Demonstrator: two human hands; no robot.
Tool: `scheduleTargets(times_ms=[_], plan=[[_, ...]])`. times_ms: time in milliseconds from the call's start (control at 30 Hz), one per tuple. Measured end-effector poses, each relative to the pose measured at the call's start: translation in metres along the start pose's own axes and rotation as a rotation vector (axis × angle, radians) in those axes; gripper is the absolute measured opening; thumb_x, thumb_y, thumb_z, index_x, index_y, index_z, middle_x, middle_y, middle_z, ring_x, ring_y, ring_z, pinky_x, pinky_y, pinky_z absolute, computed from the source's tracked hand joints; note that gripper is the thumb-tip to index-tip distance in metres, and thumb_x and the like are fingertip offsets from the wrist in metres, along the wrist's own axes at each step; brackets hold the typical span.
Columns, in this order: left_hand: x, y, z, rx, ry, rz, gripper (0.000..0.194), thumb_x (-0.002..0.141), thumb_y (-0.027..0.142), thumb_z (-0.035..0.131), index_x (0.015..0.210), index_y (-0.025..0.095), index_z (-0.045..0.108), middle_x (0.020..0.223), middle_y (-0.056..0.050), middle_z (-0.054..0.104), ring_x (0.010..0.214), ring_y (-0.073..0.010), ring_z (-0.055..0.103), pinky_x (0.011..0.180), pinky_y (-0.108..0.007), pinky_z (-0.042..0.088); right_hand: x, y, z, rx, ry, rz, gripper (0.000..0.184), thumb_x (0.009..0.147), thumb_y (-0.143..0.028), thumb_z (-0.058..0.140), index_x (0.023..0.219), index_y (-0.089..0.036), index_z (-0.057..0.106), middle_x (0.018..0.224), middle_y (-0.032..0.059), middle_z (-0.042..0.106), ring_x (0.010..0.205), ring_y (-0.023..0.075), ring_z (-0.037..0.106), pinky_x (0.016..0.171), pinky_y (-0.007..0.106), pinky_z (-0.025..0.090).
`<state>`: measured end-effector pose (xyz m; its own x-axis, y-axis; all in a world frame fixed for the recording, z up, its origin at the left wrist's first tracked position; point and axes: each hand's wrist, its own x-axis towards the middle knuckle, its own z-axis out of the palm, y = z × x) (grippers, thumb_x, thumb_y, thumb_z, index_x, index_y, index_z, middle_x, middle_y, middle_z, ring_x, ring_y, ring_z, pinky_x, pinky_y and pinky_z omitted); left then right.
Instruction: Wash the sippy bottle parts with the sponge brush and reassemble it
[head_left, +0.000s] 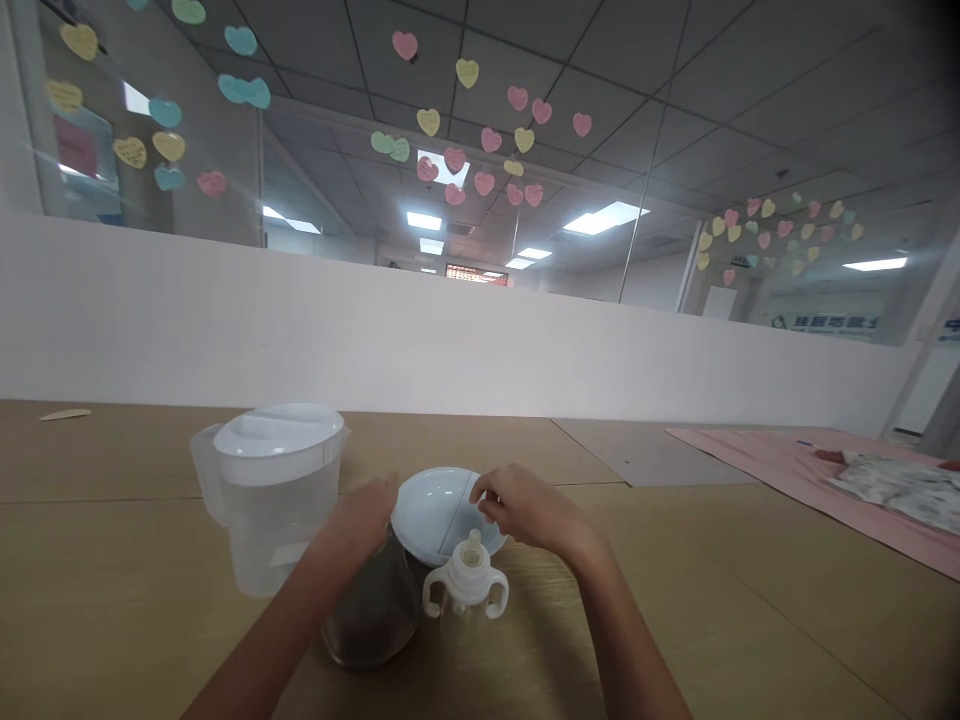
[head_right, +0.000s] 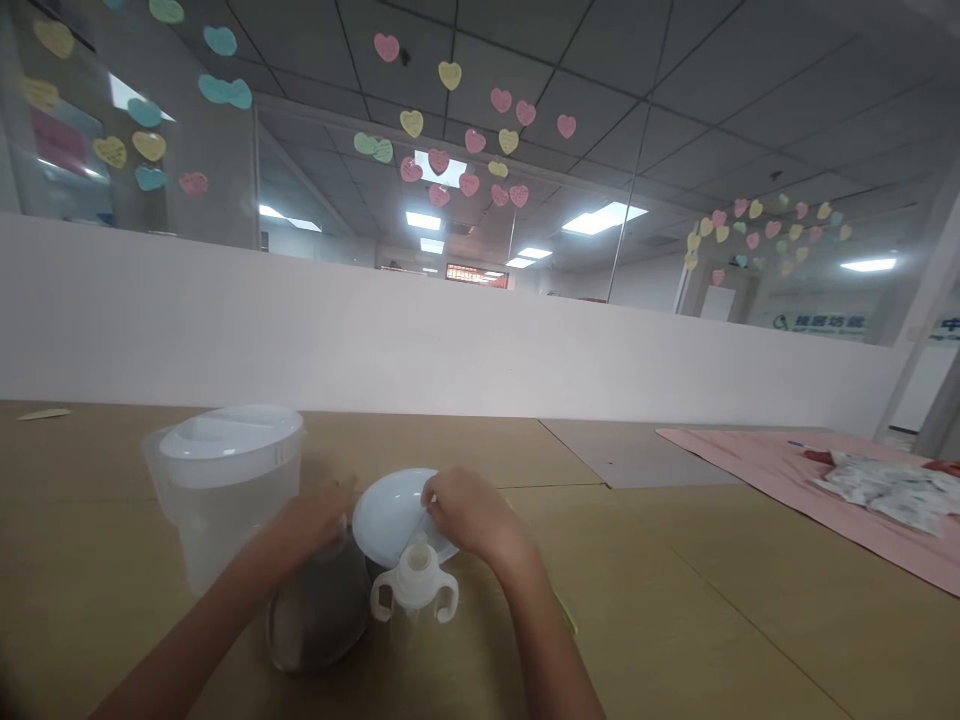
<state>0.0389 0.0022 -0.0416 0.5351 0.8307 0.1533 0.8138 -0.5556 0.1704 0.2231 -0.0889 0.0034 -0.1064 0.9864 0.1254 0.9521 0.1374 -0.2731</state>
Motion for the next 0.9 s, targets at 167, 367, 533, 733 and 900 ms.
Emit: scheduleTargets(times_ms=[167, 367, 533, 733, 900], plan=[[-0.023, 0.035, -0.032, -0.142, 0.153, 0.263, 0.04, 0.078, 0.02, 0.039, 0.118, 0.02, 0.039, 0.117, -0.008, 0.051, 0.105, -0.0214, 0.048, 0.087, -0.033, 0.038, -0.004, 0.015, -0.005, 0.113, 0.019, -0.024, 0.036, 0.072, -0.026, 0.058, 0.107, -0.016, 0.057, 0.084, 0.0029, 0.064, 0.072, 0.0123, 0.056, 0.059, 0.02, 0.038], [-0.045, 0.074, -0.029, -0.251, 0.024, 0.437, 0.035, 0.079, 0.022, 0.039, 0.113, 0.021, 0.044, 0.116, -0.005, 0.053, 0.105, -0.0212, 0.048, 0.089, -0.032, 0.035, -0.015, 0.024, -0.015, 0.253, -0.254, -0.074, 0.038, 0.061, -0.03, 0.067, 0.096, -0.018, 0.059, 0.086, 0.0008, 0.062, 0.062, 0.0103, 0.058, 0.046, 0.016, 0.039], [-0.044, 0.081, -0.024, -0.273, -0.052, 0.413, 0.025, 0.079, 0.022, 0.041, 0.102, 0.019, 0.048, 0.105, -0.006, 0.057, 0.098, -0.0209, 0.051, 0.083, -0.03, 0.036, -0.009, 0.016, -0.01, 0.238, -0.369, 0.001, 0.032, 0.056, -0.031, 0.07, 0.081, -0.015, 0.061, 0.076, -0.0006, 0.06, 0.051, 0.008, 0.055, 0.038, 0.014, 0.038], [-0.04, 0.078, -0.024, -0.278, -0.09, 0.393, 0.022, 0.078, 0.023, 0.043, 0.1, 0.02, 0.046, 0.108, -0.004, 0.055, 0.1, -0.0194, 0.05, 0.083, -0.028, 0.035, -0.002, 0.015, -0.007, 0.254, -0.381, -0.013, 0.035, 0.052, -0.03, 0.072, 0.081, -0.016, 0.061, 0.087, -0.0003, 0.062, 0.048, 0.007, 0.056, 0.039, 0.014, 0.037], [-0.038, 0.077, -0.024, -0.27, -0.108, 0.373, 0.023, 0.078, 0.026, 0.044, 0.1, 0.021, 0.046, 0.105, -0.004, 0.056, 0.098, -0.02, 0.05, 0.081, -0.029, 0.037, 0.001, 0.021, -0.006, 0.322, -0.442, -0.004, 0.038, 0.05, -0.028, 0.071, 0.084, -0.015, 0.061, 0.076, -0.002, 0.062, 0.052, 0.0105, 0.059, 0.043, 0.015, 0.041]])
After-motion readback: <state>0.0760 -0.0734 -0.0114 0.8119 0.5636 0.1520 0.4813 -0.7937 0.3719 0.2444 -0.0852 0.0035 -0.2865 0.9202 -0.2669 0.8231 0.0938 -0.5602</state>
